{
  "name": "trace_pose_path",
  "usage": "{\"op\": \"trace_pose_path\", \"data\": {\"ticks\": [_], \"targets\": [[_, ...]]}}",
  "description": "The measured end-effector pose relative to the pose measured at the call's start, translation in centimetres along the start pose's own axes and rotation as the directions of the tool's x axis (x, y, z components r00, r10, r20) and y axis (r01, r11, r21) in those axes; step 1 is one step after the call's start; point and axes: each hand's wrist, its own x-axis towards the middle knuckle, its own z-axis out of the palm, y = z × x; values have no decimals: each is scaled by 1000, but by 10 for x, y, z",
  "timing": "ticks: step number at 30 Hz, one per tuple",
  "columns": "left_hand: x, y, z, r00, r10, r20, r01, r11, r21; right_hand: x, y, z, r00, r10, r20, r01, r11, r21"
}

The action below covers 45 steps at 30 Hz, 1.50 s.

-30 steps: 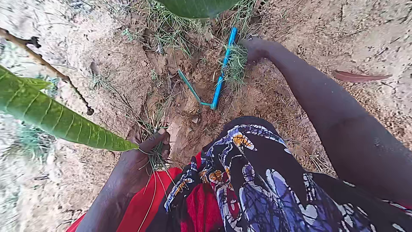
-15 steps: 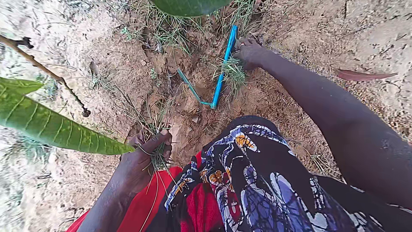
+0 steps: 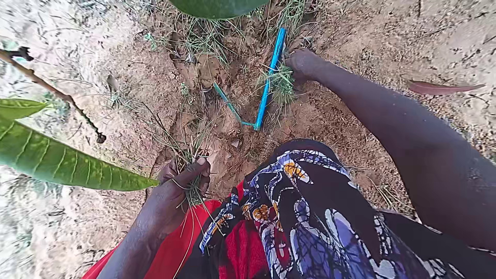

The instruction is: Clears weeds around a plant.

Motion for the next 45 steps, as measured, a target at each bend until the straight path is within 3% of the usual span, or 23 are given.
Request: {"op": "trace_pose_path", "data": {"ticks": [2, 4, 5, 7, 9, 11, 15, 17, 20, 21, 24, 29, 33, 43, 45], "targets": [[1, 1, 0, 1000, 4, 4, -4, 1000, 0, 1, -1, -9, 997, 71, -23, -68, 991, 116], [1, 3, 1, 1000, 8, -6, -8, 1000, 3, 1, 5, -17, 977, 180, -111, -127, 920, 372], [1, 4, 2, 1000, 8, -10, -8, 1000, 3, 2, 11, -19, 951, 269, -154, -147, 828, 541], [0, 5, 2, 1000, 9, -7, -9, 1000, 2, 8, 26, -17, 863, 480, -154, -134, 513, 848], [-1, 6, 2, 1000, 11, -11, -11, 1000, 0, 7, 31, -19, 795, 600, -86, -80, 244, 967], [-1, 7, 2, 1000, 17, -6, -17, 1000, 2, 4, 30, -19, 785, 617, -60, -61, 173, 983], [-1, 7, 2, 1000, 19, -12, -19, 1000, -11, 6, 27, -18, 796, 601, -72, -90, 235, 968], [-2, 6, 3, 1000, 15, -18, -15, 1000, -19, 12, 27, -12, 771, 618, -153, 7, 233, 972], [-7, 5, 4, 1000, 2, -25, -2, 1000, -11, 19, 34, -1, 690, 694, -206, 306, -22, 952], [-8, 5, 5, 1000, 4, -20, -4, 1000, -10, 19, 38, 0, 693, 694, -192, 374, -119, 920], [-14, 4, 7, 1000, 15, -2, -15, 1000, -11, 13, 34, -2, 702, 699, -136, 443, -279, 852], [-22, 5, 11, 999, 33, -43, -32, 999, 29, 7, 25, 9, 658, 752, -37, 353, -265, 897], [-26, 7, 13, 998, 48, -44, -47, 998, 39, -9, 14, 16, 676, 734, -57, 330, -233, 915], [-19, 5, 19, 994, 47, -97, -42, 998, 54, -29, 7, 37, 670, 715, -199, 184, 100, 978], [-16, 4, 18, 994, 36, -101, -32, 999, 44, -38, 2, 40, 625, 744, -237, 172, 165, 971]]}}
